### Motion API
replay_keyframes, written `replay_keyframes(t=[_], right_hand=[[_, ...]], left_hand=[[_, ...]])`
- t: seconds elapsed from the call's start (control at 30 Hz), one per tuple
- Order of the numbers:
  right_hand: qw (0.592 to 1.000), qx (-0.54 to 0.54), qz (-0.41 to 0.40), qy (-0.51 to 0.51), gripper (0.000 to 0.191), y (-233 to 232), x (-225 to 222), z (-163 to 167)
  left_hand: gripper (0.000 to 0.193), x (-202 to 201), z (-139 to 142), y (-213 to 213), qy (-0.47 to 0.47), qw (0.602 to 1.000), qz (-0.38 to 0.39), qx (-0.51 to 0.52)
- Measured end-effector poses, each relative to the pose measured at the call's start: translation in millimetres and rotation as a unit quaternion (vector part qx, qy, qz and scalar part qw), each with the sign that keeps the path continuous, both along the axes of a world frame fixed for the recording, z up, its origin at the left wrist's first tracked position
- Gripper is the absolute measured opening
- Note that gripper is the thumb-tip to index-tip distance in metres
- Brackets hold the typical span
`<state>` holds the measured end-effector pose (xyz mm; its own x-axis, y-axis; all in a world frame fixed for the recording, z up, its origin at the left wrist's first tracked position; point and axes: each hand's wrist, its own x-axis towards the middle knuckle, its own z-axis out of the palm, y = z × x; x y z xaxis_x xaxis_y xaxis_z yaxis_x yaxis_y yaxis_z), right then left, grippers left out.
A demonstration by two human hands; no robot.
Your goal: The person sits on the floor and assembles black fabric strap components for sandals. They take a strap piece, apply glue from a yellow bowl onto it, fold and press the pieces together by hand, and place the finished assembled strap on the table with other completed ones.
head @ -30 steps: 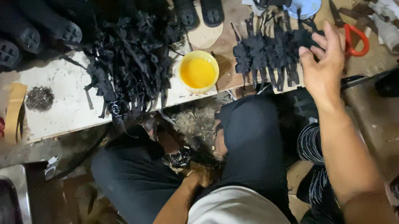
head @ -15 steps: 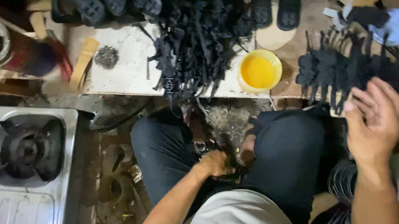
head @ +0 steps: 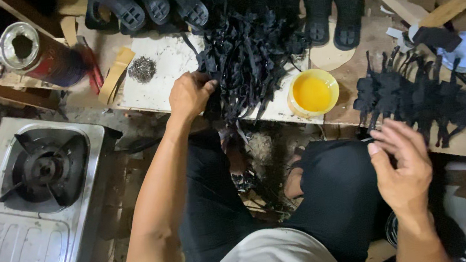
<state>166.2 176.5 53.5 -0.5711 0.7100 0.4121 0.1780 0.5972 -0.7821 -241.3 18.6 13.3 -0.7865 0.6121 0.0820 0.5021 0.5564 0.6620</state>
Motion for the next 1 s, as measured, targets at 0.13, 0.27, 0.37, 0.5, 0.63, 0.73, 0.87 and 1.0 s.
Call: replay_keyframes(t=[0.13,0.27,0.37,0.5,0.63,0.73,0.87,1.0], right_hand=[[1.0,-0.004,-0.006,-0.03,0.037,-6,2,7],[1.0,-0.011,-0.009,-0.025,0.036,-7,6,6],[0.999,-0.022,0.002,-0.025,0.037,-10,3,3],[0.999,-0.019,0.032,-0.026,0.037,-18,-14,1],[0.997,-0.004,0.065,-0.037,0.039,-28,-29,8],[0.996,0.004,0.068,-0.057,0.039,-36,-35,14],[0.995,0.003,0.07,-0.065,0.039,-40,-32,17],[0.996,-0.005,0.055,-0.073,0.04,-39,-19,15]], left_hand=[[0.02,-10,-24,8,0.04,0.999,0.012,0.017],[0.023,-26,-29,-5,-0.18,0.979,0.021,0.097],[0.021,-26,-33,-17,-0.32,0.929,0.032,0.185],[0.023,-16,-23,-14,-0.185,0.968,0.049,0.164],[0.026,-19,-4,14,0.041,0.965,0.037,0.256],[0.026,-33,14,39,0.099,0.981,0.031,0.164],[0.028,-47,20,58,-0.015,0.998,0.011,0.065],[0.021,-59,16,50,-0.113,0.958,0.013,0.263]])
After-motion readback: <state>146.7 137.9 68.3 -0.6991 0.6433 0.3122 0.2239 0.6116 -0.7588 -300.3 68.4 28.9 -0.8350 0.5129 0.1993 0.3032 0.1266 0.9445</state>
